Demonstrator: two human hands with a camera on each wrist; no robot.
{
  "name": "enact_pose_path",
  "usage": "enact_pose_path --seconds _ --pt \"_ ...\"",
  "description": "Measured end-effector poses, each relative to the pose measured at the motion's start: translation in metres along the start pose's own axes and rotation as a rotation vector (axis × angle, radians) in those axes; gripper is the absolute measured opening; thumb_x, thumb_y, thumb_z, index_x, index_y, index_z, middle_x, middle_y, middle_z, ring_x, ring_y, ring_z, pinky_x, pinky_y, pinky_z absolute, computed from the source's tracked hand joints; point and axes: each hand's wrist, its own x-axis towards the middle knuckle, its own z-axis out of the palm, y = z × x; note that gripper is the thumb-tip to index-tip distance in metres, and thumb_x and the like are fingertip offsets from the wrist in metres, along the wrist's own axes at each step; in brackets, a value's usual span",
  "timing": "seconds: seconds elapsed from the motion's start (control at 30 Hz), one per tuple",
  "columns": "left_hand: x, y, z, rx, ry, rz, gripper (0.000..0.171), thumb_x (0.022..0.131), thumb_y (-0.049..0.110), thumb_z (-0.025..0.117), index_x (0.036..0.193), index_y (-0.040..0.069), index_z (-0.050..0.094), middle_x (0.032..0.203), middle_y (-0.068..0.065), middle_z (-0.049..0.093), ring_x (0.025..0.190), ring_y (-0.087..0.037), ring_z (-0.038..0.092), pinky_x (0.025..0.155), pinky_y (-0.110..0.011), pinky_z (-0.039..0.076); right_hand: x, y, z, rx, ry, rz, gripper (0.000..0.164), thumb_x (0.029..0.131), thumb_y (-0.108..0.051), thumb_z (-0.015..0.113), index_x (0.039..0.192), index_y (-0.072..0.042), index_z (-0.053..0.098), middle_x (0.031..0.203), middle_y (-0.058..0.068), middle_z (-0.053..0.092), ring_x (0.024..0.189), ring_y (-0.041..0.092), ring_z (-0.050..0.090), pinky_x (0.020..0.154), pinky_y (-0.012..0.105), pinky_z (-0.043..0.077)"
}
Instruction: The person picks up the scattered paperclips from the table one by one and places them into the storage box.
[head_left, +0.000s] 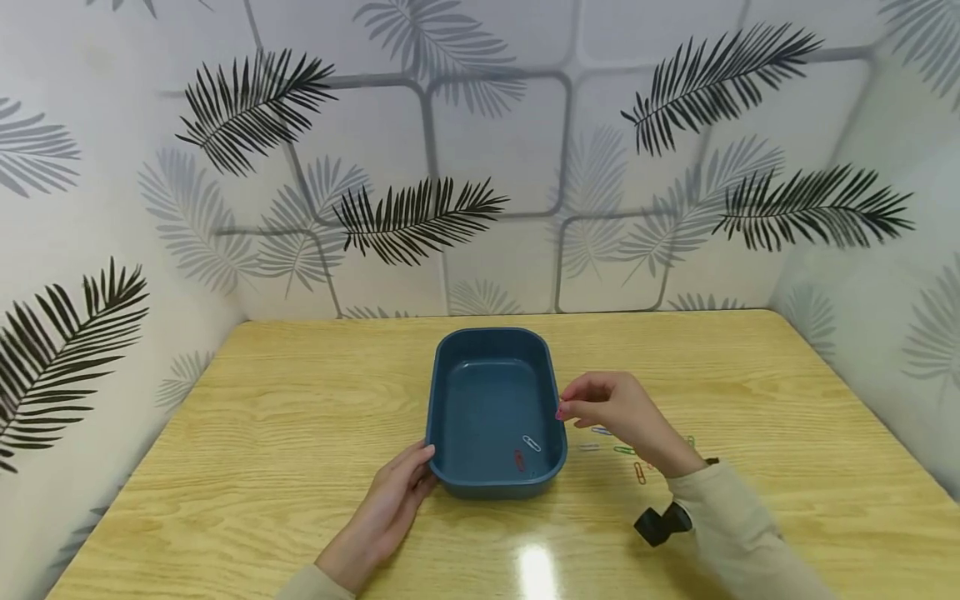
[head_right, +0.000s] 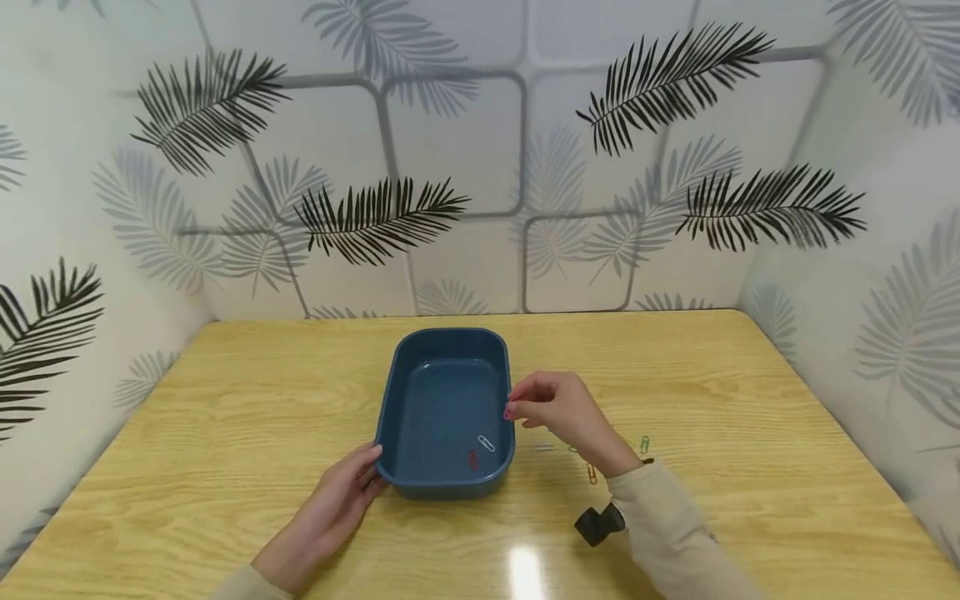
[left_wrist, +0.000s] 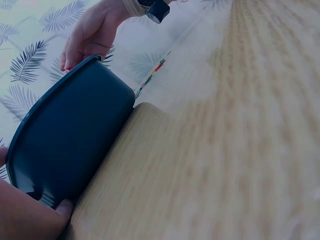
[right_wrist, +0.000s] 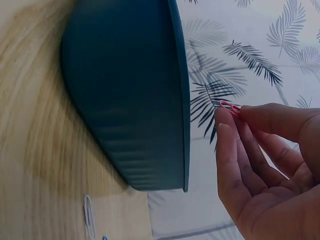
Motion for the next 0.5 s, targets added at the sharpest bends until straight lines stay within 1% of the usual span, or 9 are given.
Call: enact_pose_path --seconds 0.13,0.3,0.37,0.5 --pt "0.001 0.0 0.002 0.001 -0.02 -0.003 0.059 0.101 0.022 0.053 0.146 -0.01 0.03 0.149 -0.023 0.033 0.134 -0.024 0.036 0.112 -0.035 0.031 -0.003 -0.001 0.004 0.02 -0.004 -0.005 0.021 0.09 -0.012 0.07 0.1 0.007 0.067 0.091 0.012 0.07 0.091 0.034 0.066 0.08 0.048 0.056" --pt "0.001 0.0 0.001 0.0 0.019 0.001 0.057 0.1 0.021 0.053 0.144 -0.009 0.034 0.146 -0.022 0.038 0.128 -0.021 0.043 0.108 -0.033 0.036 -0.003 -0.003 0.012 0.018 -0.042 -0.009 0.017 0.089 -0.012 0.071 0.097 0.003 0.069 0.091 0.011 0.07 0.09 0.035 0.066 0.081 0.048 0.056" --pt "0.001 0.0 0.0 0.002 0.029 -0.004 0.056 0.1 0.021 0.054 0.144 -0.008 0.035 0.146 -0.021 0.039 0.127 -0.021 0.044 0.108 -0.033 0.036 -0.003 -0.004 0.014 0.009 -0.053 -0.007 0.016 0.088 -0.012 0.072 0.096 0.002 0.069 0.091 0.011 0.07 0.088 0.035 0.065 0.08 0.048 0.056" --pt "0.0 0.0 -0.001 0.005 0.026 -0.015 0.058 0.099 0.022 0.055 0.144 -0.008 0.035 0.147 -0.021 0.038 0.128 -0.021 0.042 0.109 -0.034 0.034 -0.004 -0.005 0.017 -0.024 -0.04 -0.017 0.012 0.088 -0.01 0.072 0.094 0.0 0.07 0.091 0.011 0.069 0.086 0.033 0.064 0.078 0.043 0.055"
